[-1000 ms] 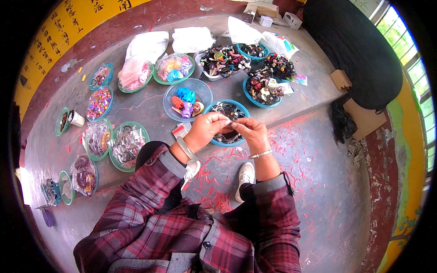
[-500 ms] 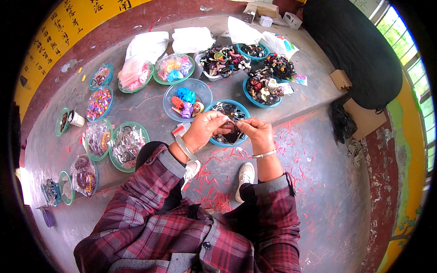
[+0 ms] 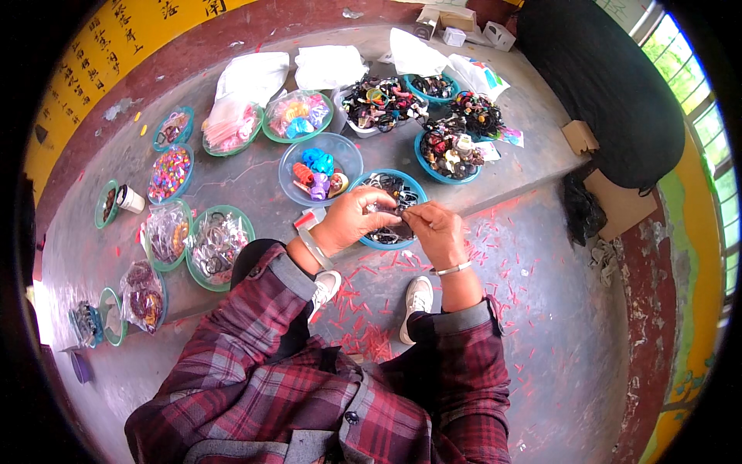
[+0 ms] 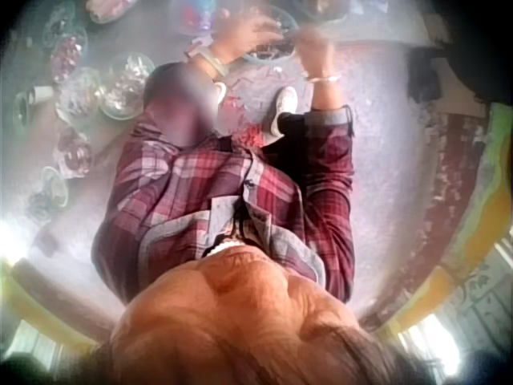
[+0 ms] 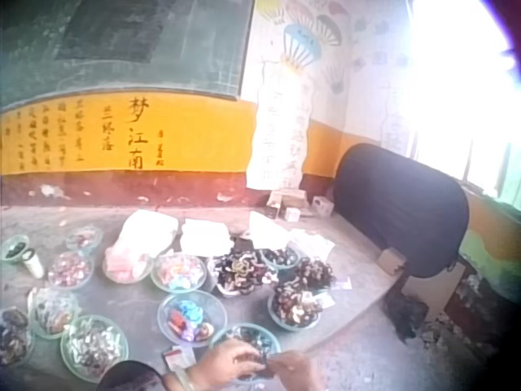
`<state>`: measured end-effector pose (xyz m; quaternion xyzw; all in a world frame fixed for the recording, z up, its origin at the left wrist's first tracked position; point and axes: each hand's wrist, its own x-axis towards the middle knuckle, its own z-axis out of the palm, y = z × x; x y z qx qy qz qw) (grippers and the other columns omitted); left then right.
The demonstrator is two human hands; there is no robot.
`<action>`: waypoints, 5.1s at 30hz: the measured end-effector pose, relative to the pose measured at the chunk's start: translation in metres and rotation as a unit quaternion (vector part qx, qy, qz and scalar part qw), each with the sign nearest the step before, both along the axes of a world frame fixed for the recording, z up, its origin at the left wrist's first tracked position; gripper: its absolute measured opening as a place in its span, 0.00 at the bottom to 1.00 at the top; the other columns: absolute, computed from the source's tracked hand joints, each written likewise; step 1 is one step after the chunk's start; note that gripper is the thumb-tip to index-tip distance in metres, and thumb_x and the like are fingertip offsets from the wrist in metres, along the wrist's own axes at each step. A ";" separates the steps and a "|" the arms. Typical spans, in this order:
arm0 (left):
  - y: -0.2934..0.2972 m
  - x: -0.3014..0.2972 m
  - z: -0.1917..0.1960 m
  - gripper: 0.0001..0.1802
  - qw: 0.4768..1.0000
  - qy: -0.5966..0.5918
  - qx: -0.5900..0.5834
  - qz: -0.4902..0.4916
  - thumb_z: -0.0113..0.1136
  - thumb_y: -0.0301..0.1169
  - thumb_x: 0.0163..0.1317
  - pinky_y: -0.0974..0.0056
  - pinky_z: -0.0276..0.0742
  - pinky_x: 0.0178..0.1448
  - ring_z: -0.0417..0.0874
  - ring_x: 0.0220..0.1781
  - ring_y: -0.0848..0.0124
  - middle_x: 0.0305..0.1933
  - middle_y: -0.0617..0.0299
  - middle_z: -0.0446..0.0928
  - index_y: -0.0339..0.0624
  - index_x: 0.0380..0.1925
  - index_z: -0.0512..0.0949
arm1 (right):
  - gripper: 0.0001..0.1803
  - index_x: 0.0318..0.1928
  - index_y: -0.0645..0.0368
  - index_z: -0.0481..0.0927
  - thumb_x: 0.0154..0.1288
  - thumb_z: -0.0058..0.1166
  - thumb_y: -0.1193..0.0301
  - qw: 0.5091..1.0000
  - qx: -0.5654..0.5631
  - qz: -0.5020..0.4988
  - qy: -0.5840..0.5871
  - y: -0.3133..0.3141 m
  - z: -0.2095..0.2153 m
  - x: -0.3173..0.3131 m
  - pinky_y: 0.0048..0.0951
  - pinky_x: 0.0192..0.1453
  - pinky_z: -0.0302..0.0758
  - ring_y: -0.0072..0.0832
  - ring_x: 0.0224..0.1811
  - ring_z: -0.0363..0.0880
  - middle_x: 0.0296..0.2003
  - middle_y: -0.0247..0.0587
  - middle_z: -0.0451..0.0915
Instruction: The person sits on the floor and sorts small hair accessories from a blue bowl into clear plastic bags. They pick up individual items, place them into a bag, and occasionally adjust the bag or the bowl.
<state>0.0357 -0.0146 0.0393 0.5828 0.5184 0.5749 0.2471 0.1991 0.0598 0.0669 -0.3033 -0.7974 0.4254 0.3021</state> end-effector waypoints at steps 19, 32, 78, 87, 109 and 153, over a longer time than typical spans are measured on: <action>-0.007 -0.006 0.007 0.14 0.935 -0.276 -0.154 -0.159 0.57 0.22 0.52 0.75 0.73 0.39 0.77 0.33 0.79 0.33 0.59 0.79 0.30 0.40 0.75 | 0.06 0.32 0.66 0.79 0.55 0.54 0.76 0.971 -0.220 0.047 0.084 0.005 -0.004 0.006 0.18 0.34 0.70 0.16 0.29 0.73 0.26 0.33 0.79; -0.008 -0.007 0.016 0.13 0.892 -0.391 -0.179 -0.137 0.58 0.29 0.55 0.74 0.69 0.44 0.75 0.36 0.79 0.36 0.62 0.77 0.32 0.38 0.74 | 0.06 0.29 0.63 0.80 0.55 0.55 0.73 0.942 -0.286 -0.038 0.172 0.015 -0.008 0.010 0.19 0.30 0.68 0.18 0.23 0.71 0.22 0.33 0.77; -0.010 0.017 0.002 0.11 0.978 -0.160 -0.128 -0.047 0.46 0.31 0.62 0.72 0.73 0.25 0.76 0.21 0.78 0.21 0.63 0.75 0.35 0.27 0.73 | 0.04 0.30 0.65 0.79 0.53 0.57 0.76 0.976 -0.204 0.026 0.068 0.007 -0.017 -0.002 0.16 0.30 0.67 0.14 0.26 0.69 0.23 0.29 0.75; -0.004 0.005 -0.006 0.11 0.951 -0.273 -0.128 -0.076 0.46 0.31 0.63 0.71 0.78 0.33 0.79 0.31 0.74 0.30 0.59 0.76 0.32 0.33 0.73 | 0.04 0.30 0.66 0.79 0.54 0.55 0.77 0.961 -0.248 0.015 0.117 0.010 -0.014 0.002 0.17 0.32 0.69 0.17 0.26 0.73 0.23 0.33 0.78; -0.138 -0.090 0.034 0.13 0.902 -0.380 0.037 0.202 0.47 0.32 0.62 0.69 0.77 0.41 0.79 0.36 0.71 0.32 0.58 0.76 0.32 0.37 0.73 | 0.12 0.24 0.65 0.78 0.58 0.53 0.68 0.972 -0.222 -0.056 0.046 0.036 -0.052 0.005 0.18 0.25 0.67 0.18 0.20 0.71 0.19 0.33 0.75; -0.276 -0.174 -0.165 0.11 0.823 -0.293 -0.178 0.452 0.48 0.29 0.59 0.72 0.75 0.30 0.77 0.28 0.74 0.29 0.59 0.76 0.33 0.37 0.74 | 0.12 0.22 0.65 0.79 0.53 0.53 0.68 0.993 -0.110 0.000 -0.050 -0.017 -0.036 -0.017 0.20 0.26 0.68 0.18 0.20 0.72 0.16 0.36 0.76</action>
